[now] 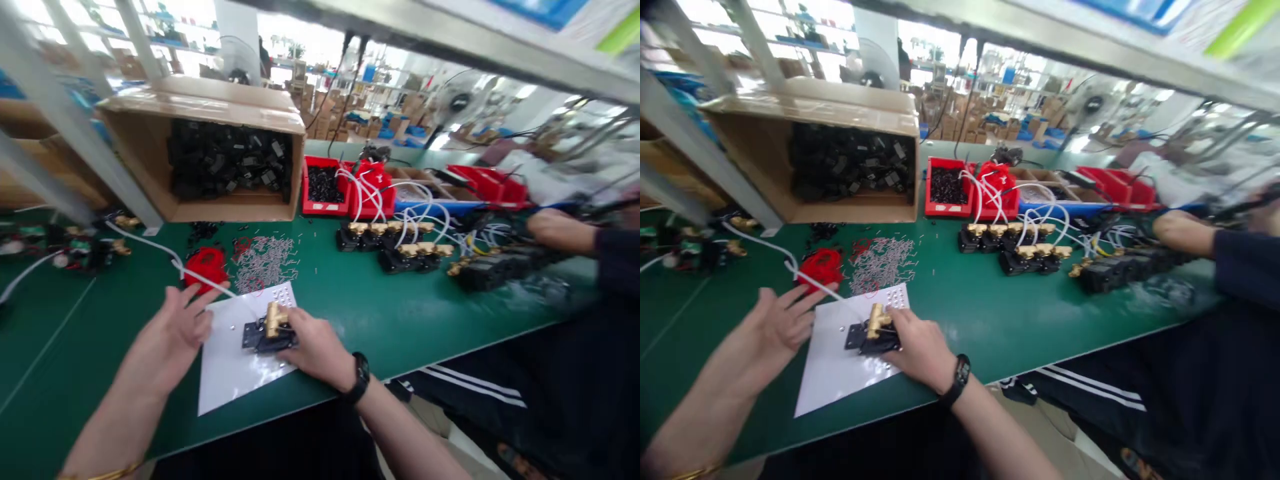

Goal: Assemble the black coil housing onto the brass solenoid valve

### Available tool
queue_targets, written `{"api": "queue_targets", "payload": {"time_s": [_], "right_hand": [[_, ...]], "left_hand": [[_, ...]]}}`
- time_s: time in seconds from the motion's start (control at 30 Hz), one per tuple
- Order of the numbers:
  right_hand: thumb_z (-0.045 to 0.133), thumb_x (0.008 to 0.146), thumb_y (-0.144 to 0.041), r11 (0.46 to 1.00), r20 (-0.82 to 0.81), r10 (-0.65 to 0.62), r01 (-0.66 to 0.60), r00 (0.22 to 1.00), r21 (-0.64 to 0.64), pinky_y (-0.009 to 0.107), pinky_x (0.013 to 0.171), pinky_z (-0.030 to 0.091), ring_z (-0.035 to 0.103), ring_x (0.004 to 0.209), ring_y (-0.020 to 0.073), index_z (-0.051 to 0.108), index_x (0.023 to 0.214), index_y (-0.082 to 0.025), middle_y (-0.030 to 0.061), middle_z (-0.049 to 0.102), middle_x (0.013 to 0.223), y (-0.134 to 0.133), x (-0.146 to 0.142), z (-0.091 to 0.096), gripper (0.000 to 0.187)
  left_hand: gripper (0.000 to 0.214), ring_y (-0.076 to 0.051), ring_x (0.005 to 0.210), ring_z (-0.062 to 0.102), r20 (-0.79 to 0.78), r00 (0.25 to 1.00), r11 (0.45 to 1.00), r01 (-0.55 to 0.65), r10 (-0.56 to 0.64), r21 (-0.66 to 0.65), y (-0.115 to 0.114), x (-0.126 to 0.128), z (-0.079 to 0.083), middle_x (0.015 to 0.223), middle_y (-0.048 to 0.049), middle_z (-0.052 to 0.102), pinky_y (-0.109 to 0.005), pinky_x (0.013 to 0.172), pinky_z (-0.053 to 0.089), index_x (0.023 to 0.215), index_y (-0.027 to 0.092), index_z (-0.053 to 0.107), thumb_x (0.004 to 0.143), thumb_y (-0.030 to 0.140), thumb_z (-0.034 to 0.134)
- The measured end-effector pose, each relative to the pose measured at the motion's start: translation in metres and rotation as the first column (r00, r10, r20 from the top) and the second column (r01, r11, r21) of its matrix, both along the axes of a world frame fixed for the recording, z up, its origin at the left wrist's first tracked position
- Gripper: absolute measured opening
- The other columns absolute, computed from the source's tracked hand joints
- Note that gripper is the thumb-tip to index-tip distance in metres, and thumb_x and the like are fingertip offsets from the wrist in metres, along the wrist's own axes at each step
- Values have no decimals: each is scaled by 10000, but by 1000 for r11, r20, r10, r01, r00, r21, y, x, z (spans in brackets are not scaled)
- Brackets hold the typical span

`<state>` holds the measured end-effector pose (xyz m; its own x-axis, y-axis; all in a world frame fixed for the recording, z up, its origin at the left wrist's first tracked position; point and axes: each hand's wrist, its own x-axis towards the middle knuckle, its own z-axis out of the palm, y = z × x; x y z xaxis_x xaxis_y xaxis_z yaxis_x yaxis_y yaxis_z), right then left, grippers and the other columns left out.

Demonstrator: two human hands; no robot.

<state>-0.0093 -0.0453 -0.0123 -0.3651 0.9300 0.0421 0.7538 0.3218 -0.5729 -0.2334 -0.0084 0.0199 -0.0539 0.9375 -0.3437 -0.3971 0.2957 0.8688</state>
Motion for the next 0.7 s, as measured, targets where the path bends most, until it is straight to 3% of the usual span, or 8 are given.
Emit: {"api": "queue_targets", "payload": {"time_s": [0.1,0.17,0.23,0.33,0.47,0.53,0.6,0.7], "right_hand": [[722,681,-404,1000,52,-27,26,998,14,379,713,536,625,895,279,514,1106,-205,68,627,1051,2,-7,0,513],[727,653,-428,994,43,-103,101,994,34,371,663,539,630,862,282,519,1080,-214,56,631,1023,-3,-9,-3,521],[749,619,-394,976,-23,-209,210,978,58,358,679,534,627,869,271,511,1099,-227,40,628,1022,-10,-7,-3,561],[750,617,-276,902,-176,-392,415,903,121,318,778,503,603,938,233,506,1114,-242,23,615,1049,-13,12,4,555],[684,693,-269,755,-237,-564,610,791,240,322,817,476,591,961,230,506,1126,-214,55,615,1063,6,71,14,471],[660,714,-346,686,-183,-652,675,736,271,351,811,478,593,970,259,507,1140,-193,83,621,1071,20,103,13,478],[636,721,-426,652,-79,-716,705,693,277,367,772,489,607,946,285,534,1103,-177,110,634,1048,34,129,5,467],[582,709,-575,630,95,-769,725,632,276,404,667,503,631,850,343,569,1051,-166,155,653,971,54,152,-16,533]], "left_hand": [[210,-44,408,338,-71,972,969,-212,222,128,23,18,24,675,0,615,-121,340,269,990,212,619,807,284,546],[344,-52,398,352,-224,914,910,-259,339,324,27,44,40,577,42,554,-124,327,264,1102,279,606,764,222,585],[414,-53,403,355,-373,882,879,-88,288,469,25,75,58,590,45,537,-138,330,286,1184,298,564,772,281,594],[426,-56,429,401,-538,842,783,305,44,542,29,124,87,645,26,551,-160,372,358,1243,251,518,826,336,529],[654,-99,668,570,-544,820,565,539,-181,625,39,163,107,1207,-94,522,-228,567,504,1400,242,250,815,285,540],[629,-135,825,572,-600,777,497,602,-188,625,34,159,98,1367,-96,376,-262,674,517,1380,256,289,809,264,551],[599,-151,879,555,-654,730,514,645,-196,566,23,142,74,1367,-89,374,-286,728,510,1355,259,329,802,246,558],[652,-141,828,566,-634,759,732,515,-147,446,11,93,18,1252,-106,476,-290,721,507,1361,237,280,777,233,568]]}}
